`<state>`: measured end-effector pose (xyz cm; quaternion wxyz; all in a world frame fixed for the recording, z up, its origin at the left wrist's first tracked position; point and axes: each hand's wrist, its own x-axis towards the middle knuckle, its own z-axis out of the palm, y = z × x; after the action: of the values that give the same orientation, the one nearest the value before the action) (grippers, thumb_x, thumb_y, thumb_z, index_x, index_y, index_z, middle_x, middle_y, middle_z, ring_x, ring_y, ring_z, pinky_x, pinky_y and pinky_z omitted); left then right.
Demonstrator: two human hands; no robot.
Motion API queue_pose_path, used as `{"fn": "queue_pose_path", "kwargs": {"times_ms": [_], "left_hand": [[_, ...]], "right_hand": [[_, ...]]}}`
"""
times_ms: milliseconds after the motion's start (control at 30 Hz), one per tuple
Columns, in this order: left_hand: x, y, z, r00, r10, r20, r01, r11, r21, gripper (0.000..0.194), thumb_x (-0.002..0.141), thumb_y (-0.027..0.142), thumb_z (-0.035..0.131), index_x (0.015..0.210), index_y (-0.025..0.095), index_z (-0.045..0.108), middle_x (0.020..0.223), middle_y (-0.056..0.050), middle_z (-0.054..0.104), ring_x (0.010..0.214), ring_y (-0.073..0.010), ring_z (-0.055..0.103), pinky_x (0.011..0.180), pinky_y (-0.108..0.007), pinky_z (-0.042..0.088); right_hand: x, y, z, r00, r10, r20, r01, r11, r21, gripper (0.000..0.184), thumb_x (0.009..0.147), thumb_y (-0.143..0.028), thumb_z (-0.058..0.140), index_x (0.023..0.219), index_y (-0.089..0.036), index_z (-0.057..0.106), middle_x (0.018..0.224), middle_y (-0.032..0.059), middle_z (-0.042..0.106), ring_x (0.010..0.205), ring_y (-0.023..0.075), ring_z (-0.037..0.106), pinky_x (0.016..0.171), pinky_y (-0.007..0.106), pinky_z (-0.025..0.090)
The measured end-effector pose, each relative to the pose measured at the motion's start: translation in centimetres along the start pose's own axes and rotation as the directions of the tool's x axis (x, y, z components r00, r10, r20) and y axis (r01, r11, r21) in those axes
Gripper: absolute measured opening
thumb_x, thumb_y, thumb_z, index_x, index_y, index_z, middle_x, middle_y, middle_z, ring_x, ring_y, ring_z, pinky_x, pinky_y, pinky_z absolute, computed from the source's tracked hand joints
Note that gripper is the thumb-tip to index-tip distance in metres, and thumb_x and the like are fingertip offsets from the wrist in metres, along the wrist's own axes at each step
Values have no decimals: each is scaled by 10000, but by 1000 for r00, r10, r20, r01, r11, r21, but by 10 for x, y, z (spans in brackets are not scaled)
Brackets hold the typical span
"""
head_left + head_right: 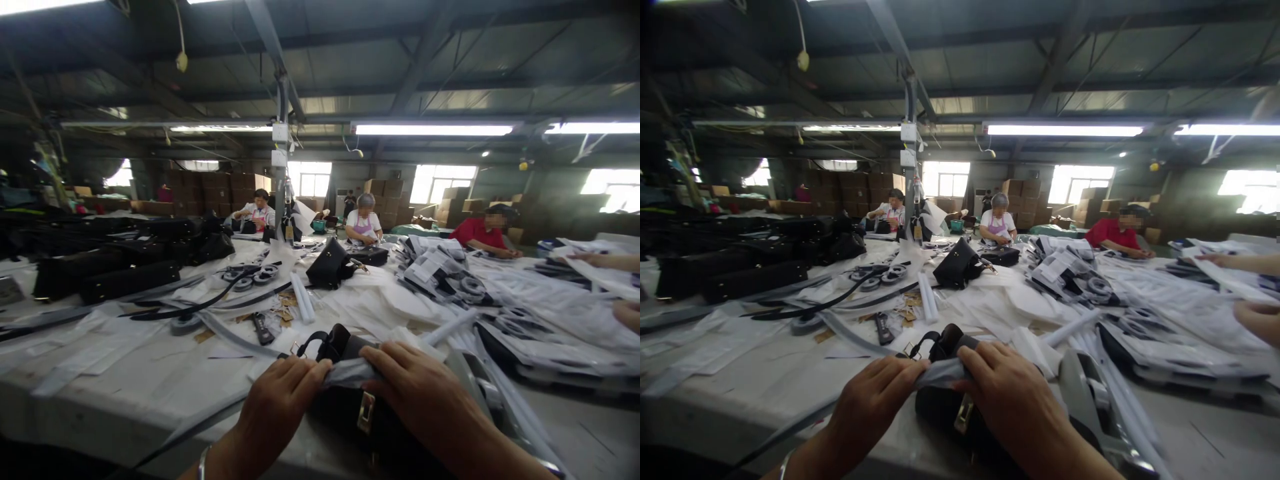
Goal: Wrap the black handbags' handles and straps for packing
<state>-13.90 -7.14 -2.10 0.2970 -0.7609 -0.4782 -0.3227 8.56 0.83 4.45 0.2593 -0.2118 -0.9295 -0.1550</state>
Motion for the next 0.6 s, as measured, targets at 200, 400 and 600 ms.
{"fn": "queue_pose_path", "kwargs": {"times_ms": [200,400,600], "left_hand": [[-36,-28,-2,988,-146,51,148,989,-32,353,967,209,423,1309,225,508,1061,-49,746,879,-199,735,740,-265,605],[-74,-67,-18,963,-266,36,267,963,-39,315,963,377,466,1259,295,534,1116,11,748,952,-180,736,816,-188,577],[-49,-57,-37,985,-169,44,168,986,25,365,966,416,459,1306,295,517,1123,-1,747,924,-186,743,784,-184,587]], "right_hand": [[-19,34,-14,965,11,-261,-41,993,-107,341,1023,-350,326,1082,-204,628,865,74,716,664,200,700,536,286,521],[-43,65,-19,967,161,-196,-144,985,98,261,946,-247,476,1158,-286,621,996,43,731,824,188,723,673,253,570],[-55,71,-1,954,278,-110,-225,909,350,314,964,-232,436,1234,-273,593,1121,72,719,992,211,707,819,291,582]]}}
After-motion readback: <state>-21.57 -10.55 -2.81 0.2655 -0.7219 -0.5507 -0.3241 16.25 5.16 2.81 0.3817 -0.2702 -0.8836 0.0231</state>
